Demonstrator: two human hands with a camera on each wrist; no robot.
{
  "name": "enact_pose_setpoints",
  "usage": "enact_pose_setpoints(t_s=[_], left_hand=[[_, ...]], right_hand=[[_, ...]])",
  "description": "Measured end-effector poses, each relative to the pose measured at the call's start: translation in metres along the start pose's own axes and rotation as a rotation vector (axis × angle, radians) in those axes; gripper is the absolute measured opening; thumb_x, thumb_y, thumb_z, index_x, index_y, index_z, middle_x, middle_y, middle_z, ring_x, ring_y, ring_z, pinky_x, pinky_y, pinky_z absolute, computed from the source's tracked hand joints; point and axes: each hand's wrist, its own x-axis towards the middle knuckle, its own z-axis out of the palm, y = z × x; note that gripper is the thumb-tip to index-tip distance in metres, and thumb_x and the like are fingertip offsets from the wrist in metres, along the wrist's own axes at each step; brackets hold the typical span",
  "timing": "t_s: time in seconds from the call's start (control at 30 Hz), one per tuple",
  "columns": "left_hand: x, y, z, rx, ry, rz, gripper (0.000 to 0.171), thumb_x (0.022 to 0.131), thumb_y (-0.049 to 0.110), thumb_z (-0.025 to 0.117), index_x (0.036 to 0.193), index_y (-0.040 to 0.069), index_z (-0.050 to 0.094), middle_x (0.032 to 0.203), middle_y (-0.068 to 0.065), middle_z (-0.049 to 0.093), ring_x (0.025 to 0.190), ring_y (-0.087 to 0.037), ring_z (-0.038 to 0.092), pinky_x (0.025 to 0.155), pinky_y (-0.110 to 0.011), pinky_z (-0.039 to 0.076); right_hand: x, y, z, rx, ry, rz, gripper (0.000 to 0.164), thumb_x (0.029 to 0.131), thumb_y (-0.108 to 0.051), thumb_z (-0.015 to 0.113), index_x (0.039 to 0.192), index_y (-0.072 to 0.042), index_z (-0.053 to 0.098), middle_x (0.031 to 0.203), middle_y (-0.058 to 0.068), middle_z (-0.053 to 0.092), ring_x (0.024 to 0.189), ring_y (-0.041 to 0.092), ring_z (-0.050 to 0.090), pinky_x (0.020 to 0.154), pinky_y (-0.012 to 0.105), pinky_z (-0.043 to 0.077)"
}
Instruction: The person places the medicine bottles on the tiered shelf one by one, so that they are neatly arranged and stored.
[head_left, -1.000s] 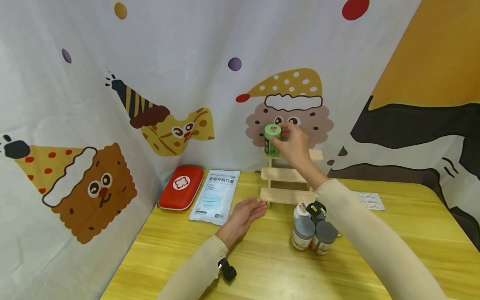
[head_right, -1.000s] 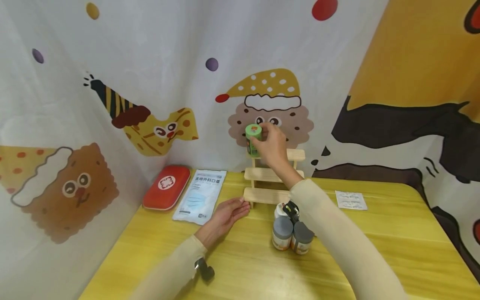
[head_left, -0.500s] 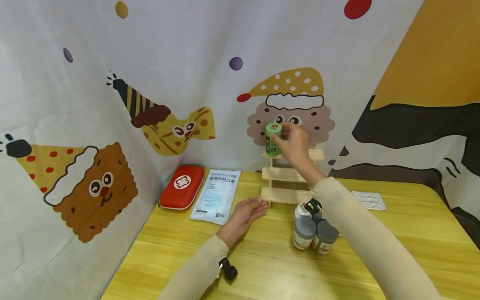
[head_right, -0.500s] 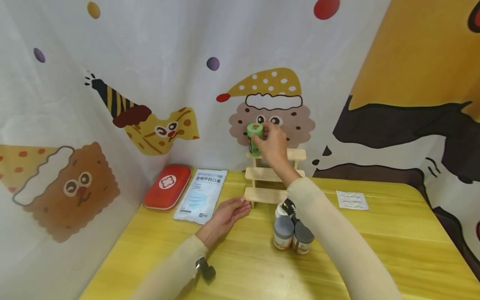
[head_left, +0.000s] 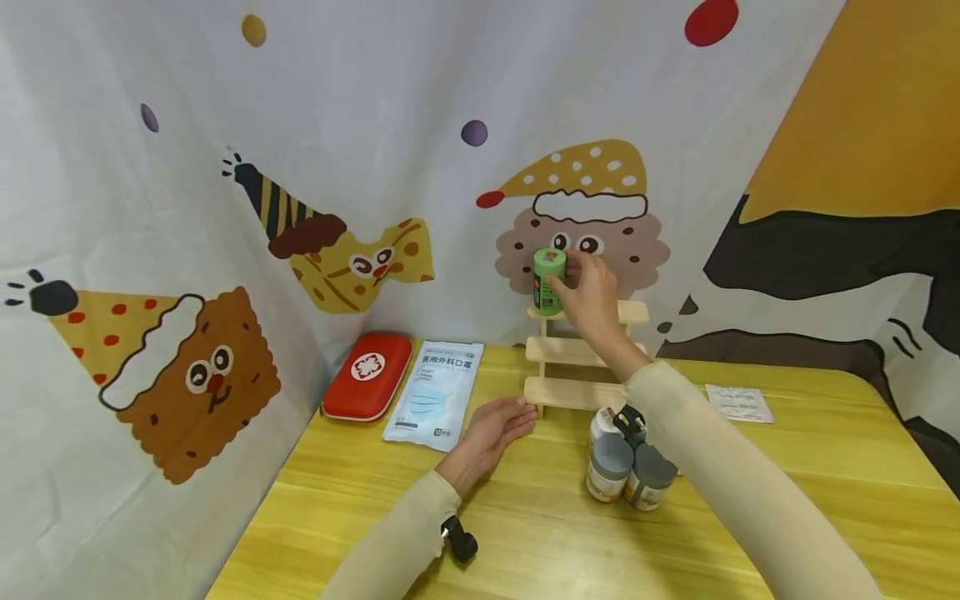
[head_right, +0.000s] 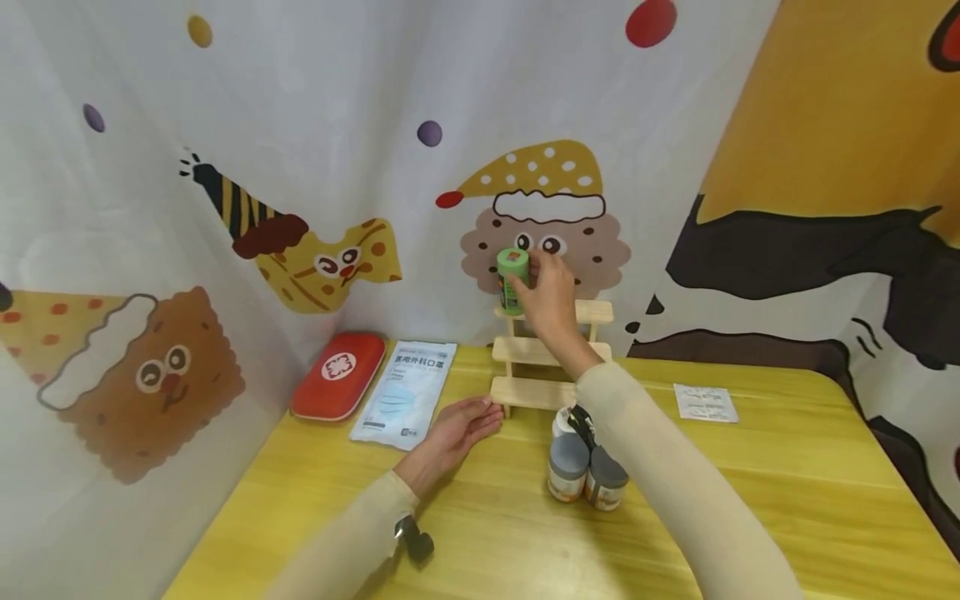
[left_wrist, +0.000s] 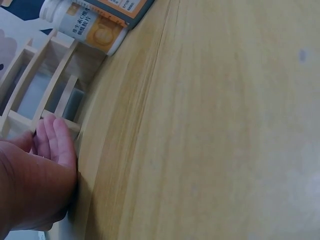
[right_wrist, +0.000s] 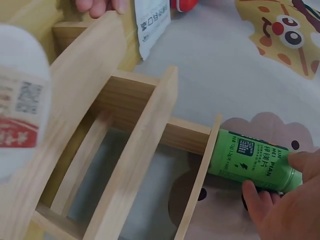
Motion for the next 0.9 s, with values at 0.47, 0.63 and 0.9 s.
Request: enact_pose_setpoints(t_s=[0.47,0.63,0.9], left_hand=[[0.001,-0.002,0.0,0.013,0.001,-0.004,0.041,0.107,0.013,0.062,0.141,-0.009,0.056,0.121,-0.016,0.076,0.108,-0.021,0.076,0.106,-0.037,0.063],[0.001,-0.001,-0.001,0.005,0.011,0.003,0.04,0.107,0.01,0.061,0.141,-0.009,0.055,0.118,-0.014,0.076,0.106,-0.02,0.076,0.106,-0.037,0.063],[0.002,0.0,0.001,0.002,0.015,0.008,0.04,0.108,0.01,0.06,0.141,-0.01,0.054,0.119,-0.015,0.076,0.106,-0.019,0.076,0.106,-0.037,0.063]], right_hand=[[-0.031,0.0,-0.021,0.111,0.062,-0.103,0.058,0.095,-0.017,0.082,0.144,0.002,0.057,0.133,0.021,0.064,0.119,0.038,0.069,0.102,0.048,0.064],[-0.049,-0.003,-0.037,0.124,0.051,-0.134,0.057,0.095,-0.019,0.081,0.145,-0.001,0.058,0.134,0.019,0.064,0.12,0.039,0.069,0.106,0.05,0.061],[-0.087,0.014,-0.058,0.104,0.037,-0.166,0.055,0.095,-0.014,0.081,0.144,-0.005,0.059,0.133,0.017,0.065,0.119,0.035,0.07,0.101,0.047,0.063]])
